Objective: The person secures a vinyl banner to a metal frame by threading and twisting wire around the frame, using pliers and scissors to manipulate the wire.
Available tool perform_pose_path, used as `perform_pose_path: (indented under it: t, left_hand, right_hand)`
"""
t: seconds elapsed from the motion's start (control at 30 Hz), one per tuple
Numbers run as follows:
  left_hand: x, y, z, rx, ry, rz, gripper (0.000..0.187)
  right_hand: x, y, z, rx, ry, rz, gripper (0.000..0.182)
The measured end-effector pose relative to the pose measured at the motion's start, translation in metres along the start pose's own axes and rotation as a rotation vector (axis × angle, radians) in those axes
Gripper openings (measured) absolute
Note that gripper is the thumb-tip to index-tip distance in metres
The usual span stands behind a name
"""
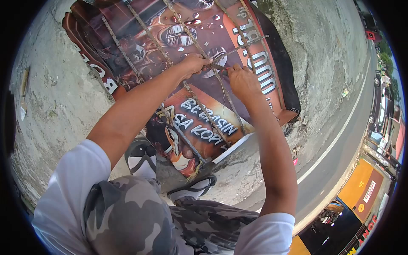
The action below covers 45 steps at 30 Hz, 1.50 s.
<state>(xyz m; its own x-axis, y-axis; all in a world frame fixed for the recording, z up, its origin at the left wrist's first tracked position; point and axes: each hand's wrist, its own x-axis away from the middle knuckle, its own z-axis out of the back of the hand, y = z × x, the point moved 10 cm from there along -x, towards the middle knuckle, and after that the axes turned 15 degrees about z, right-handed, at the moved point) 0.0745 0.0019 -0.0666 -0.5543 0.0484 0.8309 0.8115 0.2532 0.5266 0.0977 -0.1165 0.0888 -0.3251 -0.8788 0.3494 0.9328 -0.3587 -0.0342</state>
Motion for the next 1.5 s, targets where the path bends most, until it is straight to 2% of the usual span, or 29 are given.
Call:
perform_pose_path:
  t: [0.27,0.47,0.57,0.67,0.77,0.87,0.97,1.0,1.13,1.27,1.5]
  left_hand:
    - [-0.003,-0.004,-0.006,-0.037,-0.018,0.009,0.029]
    - [-0.006,-0.003,-0.003,-0.115,0.01,0.012,0.029]
    - [0.003,-0.002,0.002,-0.06,0.077,-0.041,0.03]
    - [0.069,0.017,0.033,-0.226,0.789,-0.484,0.032]
    - [0.067,-0.027,-0.013,0.239,0.07,-0.176,0.037]
    - [0.063,-0.055,-0.066,0.669,-0.211,0.247,0.038]
    - [0.05,-0.026,-0.096,0.764,-0.401,0.139,0.04]
    - [0.043,-0.024,-0.097,0.761,-0.338,0.142,0.037]
    - [0.004,-0.028,-0.12,1.028,-0.37,0.236,0.026]
    - [0.001,-0.035,-0.114,1.048,-0.301,0.169,0.026]
    - [0.008,-0.028,-0.12,1.098,-0.411,0.122,0.035]
  right_hand:
    - [-0.004,-0.008,0.003,0.174,-0.102,-0.029,0.02]
    - [-0.01,-0.032,0.005,0.567,-0.089,0.077,0.017]
    - [-0.009,-0.034,0.004,0.561,-0.049,0.058,0.017]
    - [-0.008,-0.037,0.006,0.611,0.008,0.003,0.016]
    - [-0.007,-0.037,0.008,0.578,0.017,-0.002,0.015]
    - [-0.006,-0.037,-0.001,0.541,-0.017,-0.004,0.018]
    - [-0.006,-0.039,0.001,0.55,-0.059,-0.039,0.017]
    - [-0.005,-0.04,0.001,0.568,-0.035,-0.049,0.016]
    - [0.001,-0.037,-0.008,0.509,0.023,-0.127,0.019]
    - [0.007,-0.038,-0.013,0.511,0.08,-0.204,0.017]
    - [0.007,-0.036,-0.018,0.468,0.04,-0.172,0.022]
